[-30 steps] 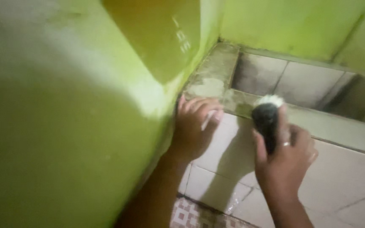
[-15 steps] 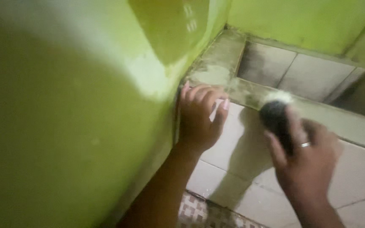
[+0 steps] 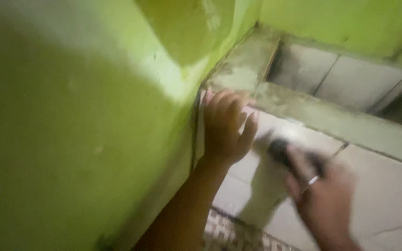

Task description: The person scrubs the tiled exterior of a water tank with a brush and soapy water, then rinses the brush in a bucket.

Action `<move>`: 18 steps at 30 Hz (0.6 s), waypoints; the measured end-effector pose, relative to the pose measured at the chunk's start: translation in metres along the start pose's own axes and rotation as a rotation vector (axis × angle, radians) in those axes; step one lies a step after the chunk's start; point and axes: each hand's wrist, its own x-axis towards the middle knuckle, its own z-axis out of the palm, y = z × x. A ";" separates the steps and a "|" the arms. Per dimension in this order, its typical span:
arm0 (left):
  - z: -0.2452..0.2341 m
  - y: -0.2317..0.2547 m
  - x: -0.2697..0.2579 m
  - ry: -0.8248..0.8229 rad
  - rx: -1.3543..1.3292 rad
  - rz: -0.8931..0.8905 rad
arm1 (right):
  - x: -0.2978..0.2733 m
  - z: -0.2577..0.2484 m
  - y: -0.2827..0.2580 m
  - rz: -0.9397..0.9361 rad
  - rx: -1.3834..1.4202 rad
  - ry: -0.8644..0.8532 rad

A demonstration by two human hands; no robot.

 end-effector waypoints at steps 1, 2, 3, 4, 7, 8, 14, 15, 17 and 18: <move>-0.004 0.000 -0.007 -0.001 -0.007 -0.003 | 0.011 -0.011 0.002 0.013 -0.003 0.038; -0.001 -0.001 -0.004 0.014 -0.023 0.021 | 0.023 -0.018 0.001 0.009 -0.011 0.071; 0.004 -0.003 0.000 0.029 -0.038 0.046 | 0.032 -0.022 0.000 0.006 -0.018 0.105; 0.010 -0.002 -0.001 0.043 -0.029 0.025 | 0.029 -0.027 -0.001 0.014 -0.029 0.111; 0.017 0.006 -0.013 0.042 -0.008 -0.043 | 0.013 -0.018 -0.002 -0.001 -0.009 -0.032; 0.018 0.004 -0.009 0.044 -0.022 -0.031 | 0.011 -0.011 -0.002 -0.030 -0.003 -0.048; 0.014 -0.005 -0.005 -0.006 0.010 0.036 | -0.023 0.001 -0.004 -0.083 0.034 -0.176; 0.015 -0.005 -0.003 -0.009 0.028 0.051 | -0.017 0.000 -0.002 -0.106 0.035 -0.151; 0.013 -0.005 -0.003 -0.042 0.044 0.050 | -0.006 -0.009 0.004 -0.111 0.010 -0.140; 0.007 -0.003 -0.004 -0.073 0.052 0.041 | 0.007 -0.012 0.008 -0.099 -0.007 -0.143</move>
